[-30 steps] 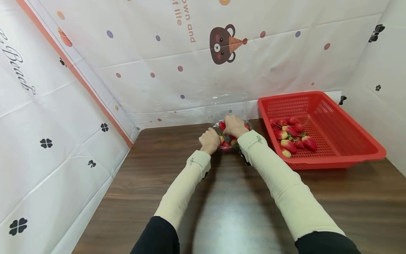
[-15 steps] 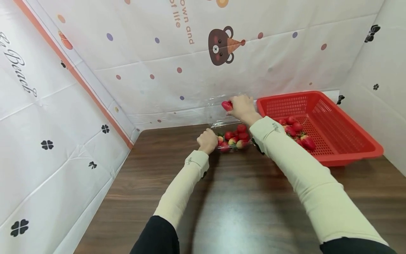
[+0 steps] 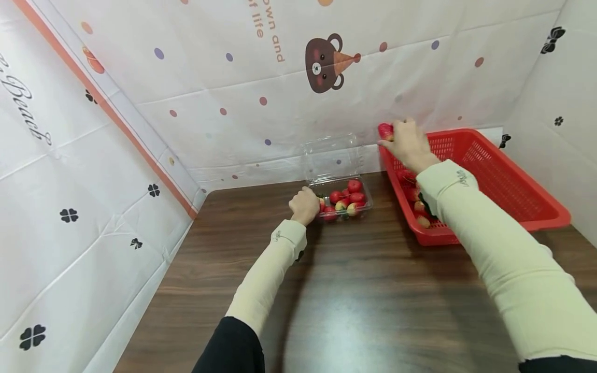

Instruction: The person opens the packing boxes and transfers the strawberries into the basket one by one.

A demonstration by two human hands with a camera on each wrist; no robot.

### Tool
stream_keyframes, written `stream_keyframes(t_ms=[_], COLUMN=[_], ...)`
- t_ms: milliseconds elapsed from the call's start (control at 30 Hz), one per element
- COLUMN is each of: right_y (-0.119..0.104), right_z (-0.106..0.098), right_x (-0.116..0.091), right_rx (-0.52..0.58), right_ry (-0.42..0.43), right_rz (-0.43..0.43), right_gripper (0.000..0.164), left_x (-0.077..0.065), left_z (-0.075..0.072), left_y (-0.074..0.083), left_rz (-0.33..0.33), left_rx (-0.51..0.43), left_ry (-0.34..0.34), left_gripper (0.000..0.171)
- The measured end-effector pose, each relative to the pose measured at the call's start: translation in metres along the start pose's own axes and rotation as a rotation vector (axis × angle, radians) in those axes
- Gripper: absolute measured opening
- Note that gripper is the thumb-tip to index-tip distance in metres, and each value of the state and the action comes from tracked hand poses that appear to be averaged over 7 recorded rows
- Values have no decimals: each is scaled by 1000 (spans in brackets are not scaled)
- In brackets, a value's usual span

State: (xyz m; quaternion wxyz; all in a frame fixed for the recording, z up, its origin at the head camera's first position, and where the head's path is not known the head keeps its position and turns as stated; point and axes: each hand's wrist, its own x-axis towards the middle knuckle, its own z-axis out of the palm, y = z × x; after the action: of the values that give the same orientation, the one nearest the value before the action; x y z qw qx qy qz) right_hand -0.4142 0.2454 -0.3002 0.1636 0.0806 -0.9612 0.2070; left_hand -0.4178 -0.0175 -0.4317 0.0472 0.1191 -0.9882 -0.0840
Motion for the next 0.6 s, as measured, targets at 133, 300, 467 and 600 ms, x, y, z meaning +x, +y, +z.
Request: stream_keyframes(t_ms=[133, 300, 467, 600], right_y=[31, 67, 93, 103], right_z=[-11, -14, -12, -13], right_x=[-7, -19, -31, -35], right_rx=[-64, -117, -128, -120], right_ry=[-29, -106, -277, -499], right_rz=[61, 140, 148, 147], right_gripper=[49, 46, 38, 34], left_x=[3, 5, 5, 7], left_z=[-2, -3, -2, -3], left_y=[-7, -14, -16, -15], left_rz=[0, -15, 0, 12], left_rx=[-5, -31, -24, -11], left_ry=[6, 25, 30, 36], left_gripper=[32, 32, 32, 32])
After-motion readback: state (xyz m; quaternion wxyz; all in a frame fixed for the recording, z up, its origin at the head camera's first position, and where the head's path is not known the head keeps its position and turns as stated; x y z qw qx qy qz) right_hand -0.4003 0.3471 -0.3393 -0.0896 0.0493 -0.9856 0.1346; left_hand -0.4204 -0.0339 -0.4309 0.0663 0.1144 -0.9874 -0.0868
